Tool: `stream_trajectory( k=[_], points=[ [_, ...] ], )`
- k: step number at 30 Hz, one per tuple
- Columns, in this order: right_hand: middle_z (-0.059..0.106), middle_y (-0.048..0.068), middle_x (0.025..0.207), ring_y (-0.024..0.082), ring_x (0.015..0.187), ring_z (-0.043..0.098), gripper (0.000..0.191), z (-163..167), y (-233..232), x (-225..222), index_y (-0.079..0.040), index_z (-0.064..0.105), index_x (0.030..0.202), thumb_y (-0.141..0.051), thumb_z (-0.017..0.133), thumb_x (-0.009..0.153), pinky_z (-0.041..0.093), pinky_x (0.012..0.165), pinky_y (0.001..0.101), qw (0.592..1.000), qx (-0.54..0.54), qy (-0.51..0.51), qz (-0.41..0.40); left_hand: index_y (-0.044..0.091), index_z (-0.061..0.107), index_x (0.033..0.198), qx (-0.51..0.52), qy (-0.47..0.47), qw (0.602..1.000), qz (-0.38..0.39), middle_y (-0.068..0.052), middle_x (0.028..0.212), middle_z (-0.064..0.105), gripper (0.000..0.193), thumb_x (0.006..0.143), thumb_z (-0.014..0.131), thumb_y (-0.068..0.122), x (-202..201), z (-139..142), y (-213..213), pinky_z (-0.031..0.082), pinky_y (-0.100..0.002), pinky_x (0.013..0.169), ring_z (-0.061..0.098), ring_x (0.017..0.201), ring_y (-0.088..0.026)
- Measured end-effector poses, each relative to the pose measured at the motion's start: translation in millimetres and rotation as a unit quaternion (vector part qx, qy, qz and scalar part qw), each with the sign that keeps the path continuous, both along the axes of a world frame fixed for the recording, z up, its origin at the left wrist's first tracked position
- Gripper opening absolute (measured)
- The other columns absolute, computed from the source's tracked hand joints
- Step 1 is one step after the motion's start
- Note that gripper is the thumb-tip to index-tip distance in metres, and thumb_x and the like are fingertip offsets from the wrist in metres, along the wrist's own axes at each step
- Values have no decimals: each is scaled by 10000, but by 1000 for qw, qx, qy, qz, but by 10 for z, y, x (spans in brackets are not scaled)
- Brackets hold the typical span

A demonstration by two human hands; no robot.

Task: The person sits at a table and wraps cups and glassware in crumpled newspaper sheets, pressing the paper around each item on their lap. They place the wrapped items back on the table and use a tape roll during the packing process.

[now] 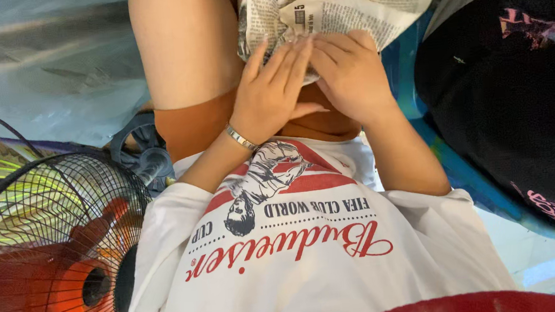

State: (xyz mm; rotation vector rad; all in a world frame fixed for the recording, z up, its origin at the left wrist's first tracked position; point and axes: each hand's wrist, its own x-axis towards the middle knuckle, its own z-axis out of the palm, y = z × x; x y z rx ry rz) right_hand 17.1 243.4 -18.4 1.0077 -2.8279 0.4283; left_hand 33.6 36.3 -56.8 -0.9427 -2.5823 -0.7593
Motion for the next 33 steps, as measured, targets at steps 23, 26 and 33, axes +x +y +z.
stream_trajectory(
  k=[23, 26, 33],
  points=[
    [597, 143, 1485, 354, 1485, 495, 527, -361, 338, -12, -24, 598, 1412, 33, 572, 889, 367, 1247, 453, 959, -271, -84, -6, 92, 736, 1253, -54, 8, 998, -41, -12, 1283, 707, 317, 975, 596, 144, -308, 23, -192, 300, -576, 1188, 607, 1257, -222],
    [640, 71, 1474, 291, 1470, 530, 493, -14, 202, -94, -110, 664, 1403, -70, 727, 916, 367, 1215, 449, 990, -115, -70, 49, 90, 739, 1241, 33, -36, 998, -41, -87, 1328, 690, 297, 988, 629, 200, -355, -29, -234, 283, -559, 1226, 589, 1284, -240],
    [645, 97, 1403, 296, 1329, 557, 639, 273, 62, -166, -52, 657, 1364, -497, 707, 908, 322, 1107, 484, 992, -24, -96, 77, 144, 739, 1133, -29, -24, 999, -32, -22, 1267, 688, 175, 974, 671, 170, -306, -107, -281, 269, -586, 1268, 563, 1273, -221]
  ],
)
